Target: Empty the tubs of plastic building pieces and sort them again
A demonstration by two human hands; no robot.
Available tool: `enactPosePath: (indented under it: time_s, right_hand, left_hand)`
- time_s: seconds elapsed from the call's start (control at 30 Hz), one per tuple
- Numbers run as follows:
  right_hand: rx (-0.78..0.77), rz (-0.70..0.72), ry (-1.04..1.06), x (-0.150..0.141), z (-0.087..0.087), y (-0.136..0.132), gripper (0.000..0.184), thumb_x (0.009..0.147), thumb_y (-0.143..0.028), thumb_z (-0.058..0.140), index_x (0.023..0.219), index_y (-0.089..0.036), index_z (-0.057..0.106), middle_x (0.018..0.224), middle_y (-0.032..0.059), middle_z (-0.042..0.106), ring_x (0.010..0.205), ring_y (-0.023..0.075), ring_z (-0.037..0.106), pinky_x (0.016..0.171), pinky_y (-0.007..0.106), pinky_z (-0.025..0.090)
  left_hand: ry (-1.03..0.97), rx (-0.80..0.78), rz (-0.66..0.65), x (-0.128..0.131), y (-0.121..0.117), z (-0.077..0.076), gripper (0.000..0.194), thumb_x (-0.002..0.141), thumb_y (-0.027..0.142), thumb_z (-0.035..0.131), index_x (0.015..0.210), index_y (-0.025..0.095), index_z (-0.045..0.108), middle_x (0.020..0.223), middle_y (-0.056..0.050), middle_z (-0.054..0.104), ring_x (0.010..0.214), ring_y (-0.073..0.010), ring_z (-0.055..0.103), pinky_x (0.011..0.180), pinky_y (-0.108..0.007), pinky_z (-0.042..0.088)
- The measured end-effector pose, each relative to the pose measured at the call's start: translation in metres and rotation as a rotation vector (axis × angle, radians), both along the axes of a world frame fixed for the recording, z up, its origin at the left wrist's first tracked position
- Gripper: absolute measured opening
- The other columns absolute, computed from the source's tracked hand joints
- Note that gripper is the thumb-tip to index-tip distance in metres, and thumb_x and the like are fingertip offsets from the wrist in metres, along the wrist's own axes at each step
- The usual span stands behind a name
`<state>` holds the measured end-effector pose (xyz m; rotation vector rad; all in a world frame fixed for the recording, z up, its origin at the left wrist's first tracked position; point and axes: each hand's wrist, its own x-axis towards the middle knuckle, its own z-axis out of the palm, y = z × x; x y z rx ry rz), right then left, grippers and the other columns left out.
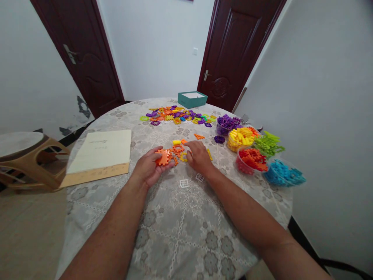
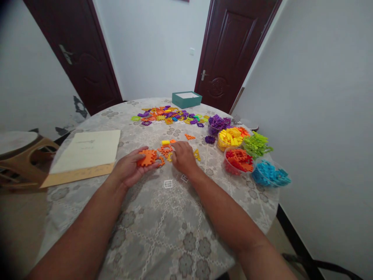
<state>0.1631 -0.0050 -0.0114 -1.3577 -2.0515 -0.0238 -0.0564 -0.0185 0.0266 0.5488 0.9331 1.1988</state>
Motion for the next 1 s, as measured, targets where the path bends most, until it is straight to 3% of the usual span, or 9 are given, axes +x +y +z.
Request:
enactPosePath:
  time_s: [0.13, 0.23, 0.4, 0.63, 0.73, 0.83, 0.93, 1.0]
  right_hand:
    - [-0.202, -0.166, -0.211, 0.035, -0.012, 0.014, 0.056, 0.086, -0.007, 0.054, 0.14, -0.019, 0.064, 0.146, 0.013, 0.063, 0.142, 0.0304, 0.046, 0.12, 0.05, 0.033]
    - [-0.293, -0.2, -0.308, 0.043, -0.014, 0.017, 0.052, 0.088, -0.008, 0.053, 0.136, -0.021, 0.066, 0.144, 0.0117, 0.064, 0.137, 0.0294, 0.05, 0.117, 0.047, 0.034]
    - [-0.328, -0.316, -0.401, 0.039, -0.004, 0.015, 0.033, 0.092, -0.027, 0.058, 0.121, -0.019, 0.073, 0.12, 0.0154, 0.07, 0.119, 0.0319, 0.058, 0.108, 0.046, 0.039]
    - [-0.251, -0.375, -0.233, 0.037, -0.004, 0.017, 0.033, 0.097, -0.033, 0.059, 0.125, -0.019, 0.069, 0.118, 0.0143, 0.07, 0.117, 0.0286, 0.059, 0.107, 0.043, 0.04]
    - [-0.14, -0.292, -0.015, 0.028, -0.002, 0.014, 0.033, 0.095, -0.025, 0.06, 0.126, -0.017, 0.066, 0.121, 0.0124, 0.069, 0.115, 0.0246, 0.061, 0.105, 0.038, 0.044]
    - [0.022, -0.058, 0.16, 0.005, 0.002, 0.004, 0.03, 0.094, -0.021, 0.06, 0.123, -0.016, 0.064, 0.117, 0.0105, 0.069, 0.109, 0.0216, 0.062, 0.1, 0.034, 0.048]
    - [0.105, 0.154, 0.158, -0.025, 0.004, -0.008, 0.029, 0.093, -0.026, 0.065, 0.12, -0.017, 0.063, 0.114, 0.0099, 0.069, 0.108, 0.0225, 0.061, 0.098, 0.035, 0.048]
    - [0.102, 0.202, 0.095, -0.04, 0.003, -0.014, 0.028, 0.092, -0.029, 0.068, 0.117, -0.019, 0.064, 0.11, 0.0091, 0.068, 0.105, 0.0236, 0.061, 0.096, 0.037, 0.048]
  left_hand:
    - [-0.038, -0.075, 0.117, -0.004, 0.004, 0.002, 0.044, 0.082, -0.002, 0.055, 0.121, 0.015, 0.065, 0.118, -0.018, 0.063, 0.1, -0.0291, 0.073, 0.077, -0.051, 0.07]
    - [-0.073, -0.128, 0.159, -0.006, 0.005, 0.004, 0.044, 0.08, -0.003, 0.055, 0.119, 0.015, 0.065, 0.122, -0.017, 0.06, 0.107, -0.0286, 0.071, 0.082, -0.051, 0.069]
    - [-0.079, -0.148, 0.152, -0.006, 0.006, 0.003, 0.06, 0.071, -0.006, 0.054, 0.127, 0.014, 0.064, 0.122, -0.016, 0.061, 0.11, -0.0281, 0.07, 0.087, -0.048, 0.069]
    - [-0.04, -0.033, 0.05, -0.004, 0.007, -0.006, 0.067, 0.071, -0.01, 0.051, 0.132, 0.015, 0.062, 0.122, -0.017, 0.065, 0.105, -0.0294, 0.074, 0.084, -0.054, 0.069]
    - [-0.039, -0.012, 0.032, -0.002, 0.006, -0.006, 0.066, 0.072, -0.009, 0.053, 0.132, 0.016, 0.062, 0.123, -0.017, 0.067, 0.105, -0.0289, 0.075, 0.084, -0.049, 0.069]
    - [-0.01, -0.012, 0.035, 0.0, 0.005, -0.005, 0.062, 0.071, -0.007, 0.056, 0.129, 0.014, 0.065, 0.12, -0.016, 0.069, 0.104, -0.0272, 0.075, 0.084, -0.043, 0.07]
    - [-0.004, 0.017, -0.017, 0.001, 0.005, -0.004, 0.056, 0.071, -0.005, 0.057, 0.123, 0.014, 0.067, 0.114, -0.013, 0.072, 0.097, -0.0245, 0.076, 0.079, -0.037, 0.07]
    - [-0.014, 0.031, -0.071, 0.002, 0.004, -0.003, 0.051, 0.07, -0.003, 0.058, 0.117, 0.014, 0.069, 0.108, -0.011, 0.074, 0.091, -0.0215, 0.075, 0.073, -0.031, 0.068]
